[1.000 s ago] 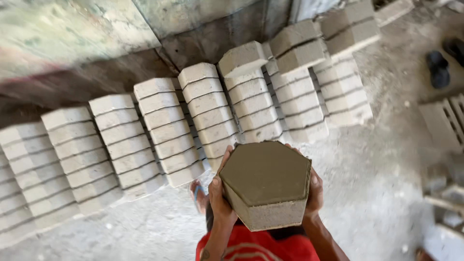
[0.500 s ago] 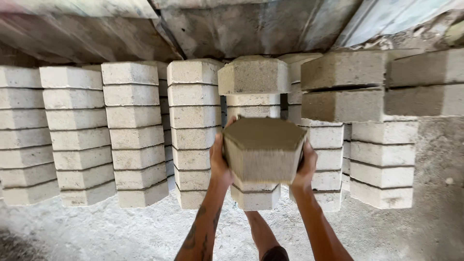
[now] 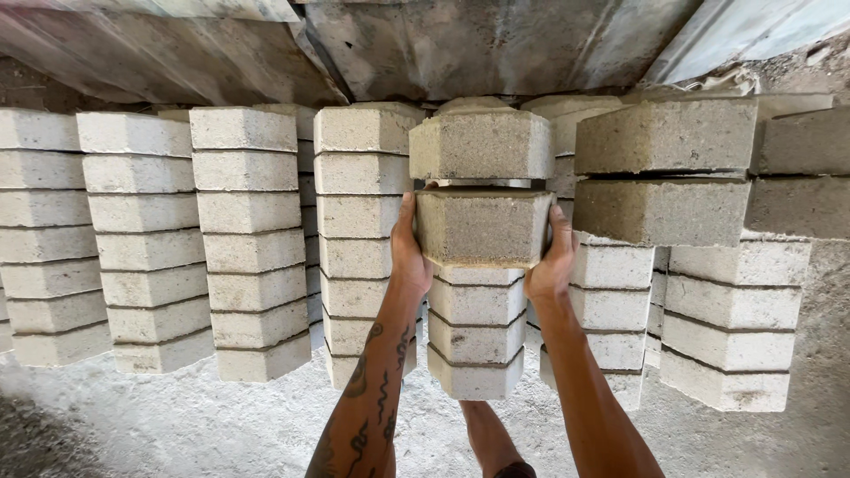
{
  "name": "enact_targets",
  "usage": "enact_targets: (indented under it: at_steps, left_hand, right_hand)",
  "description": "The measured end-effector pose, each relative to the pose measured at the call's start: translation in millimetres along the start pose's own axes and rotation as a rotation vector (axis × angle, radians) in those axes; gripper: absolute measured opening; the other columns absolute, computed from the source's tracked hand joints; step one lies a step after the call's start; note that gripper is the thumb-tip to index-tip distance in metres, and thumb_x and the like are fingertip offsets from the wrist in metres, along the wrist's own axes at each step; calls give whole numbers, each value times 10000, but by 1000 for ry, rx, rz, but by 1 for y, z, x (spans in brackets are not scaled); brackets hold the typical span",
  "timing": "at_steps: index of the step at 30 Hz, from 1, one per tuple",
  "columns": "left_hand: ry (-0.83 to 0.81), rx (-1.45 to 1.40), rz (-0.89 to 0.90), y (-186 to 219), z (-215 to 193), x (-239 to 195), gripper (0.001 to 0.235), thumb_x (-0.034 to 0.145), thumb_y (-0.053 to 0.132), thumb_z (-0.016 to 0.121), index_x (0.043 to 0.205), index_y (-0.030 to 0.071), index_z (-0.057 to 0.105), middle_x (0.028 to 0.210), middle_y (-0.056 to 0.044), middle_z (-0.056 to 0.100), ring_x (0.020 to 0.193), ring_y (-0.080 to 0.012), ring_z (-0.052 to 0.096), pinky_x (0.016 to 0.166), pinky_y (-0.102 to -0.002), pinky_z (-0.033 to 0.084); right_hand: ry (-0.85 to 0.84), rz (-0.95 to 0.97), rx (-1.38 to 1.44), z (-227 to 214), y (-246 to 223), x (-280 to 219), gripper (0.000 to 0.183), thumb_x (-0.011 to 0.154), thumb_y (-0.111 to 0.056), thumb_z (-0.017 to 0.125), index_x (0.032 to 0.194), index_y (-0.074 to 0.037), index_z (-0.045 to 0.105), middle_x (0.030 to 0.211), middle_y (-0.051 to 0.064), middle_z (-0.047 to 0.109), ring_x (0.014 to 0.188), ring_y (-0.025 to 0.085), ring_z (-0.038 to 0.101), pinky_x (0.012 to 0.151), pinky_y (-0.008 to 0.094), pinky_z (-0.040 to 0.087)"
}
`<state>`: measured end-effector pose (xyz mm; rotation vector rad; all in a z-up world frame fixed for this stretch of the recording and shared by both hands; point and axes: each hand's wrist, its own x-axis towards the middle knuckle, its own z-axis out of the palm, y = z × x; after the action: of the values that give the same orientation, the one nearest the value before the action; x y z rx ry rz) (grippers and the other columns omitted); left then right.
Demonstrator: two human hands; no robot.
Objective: The person fills a hexagonal mold with a sand mixture, compacts it using a mallet and a level, scrapes away excess material, and then removes the mold to produce a block which they stack with others.
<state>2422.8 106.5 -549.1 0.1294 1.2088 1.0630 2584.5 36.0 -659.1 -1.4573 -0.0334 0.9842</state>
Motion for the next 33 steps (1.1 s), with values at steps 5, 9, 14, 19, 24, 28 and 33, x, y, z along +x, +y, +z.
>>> enact_targets:
  at_steps: [5,9,14,19,24,28,33]
  left_hand:
    - [-32,31,2,-10,-11,21,553,960,553,625,1295,114,660,1176,-129,683,1095,-272,655,1012,-476,522]
    - [-27,21,-25,-8,-5,21,629,936,569,646,1343,90,617,1214,-149,661,1132,-299,635,1042,-496,498]
    - [-8,14,-31,-4,0,20,605,929,562,652,1304,87,637,1154,-132,665,1098,-296,650,1018,-484,521]
    - [32,-4,-45,-2,1,21,577,914,542,686,1271,90,661,1120,-111,674,1073,-271,661,998,-472,536]
    - [5,46,-54,1,3,16,663,929,580,639,1359,77,598,1203,-141,642,1146,-299,611,1033,-496,492]
    - [-14,70,-45,4,4,12,662,939,591,607,1364,84,583,1218,-142,652,1148,-292,627,1039,-470,507]
    - [5,-5,-16,10,14,-1,695,949,508,636,1450,37,532,1298,-147,555,1263,-291,519,1114,-506,405]
  right_hand:
    - [1,1,-22,40,-49,-34,271,915,-401,694,915,-130,687,880,53,577,883,209,595,863,387,520]
    - [8,21,-21,38,-39,-24,302,905,-412,687,976,-119,706,910,81,591,940,238,609,941,427,521]
    - [7,30,-12,29,-24,-9,313,904,-409,684,1008,-116,717,941,102,617,960,248,618,956,446,523]
    - [30,41,57,42,-35,-16,267,888,-402,695,965,-147,710,926,86,652,930,222,650,934,424,548]
    - [87,9,-23,36,-23,-5,362,902,-410,710,1059,-84,719,1044,142,624,1054,270,574,1060,460,441]
    - [119,15,31,32,-15,3,327,894,-403,716,1035,-110,734,1031,134,640,1028,267,582,1020,461,464]
    - [100,-46,6,22,-8,15,343,905,-404,700,1039,-91,739,1042,172,595,1056,285,558,1024,476,435]
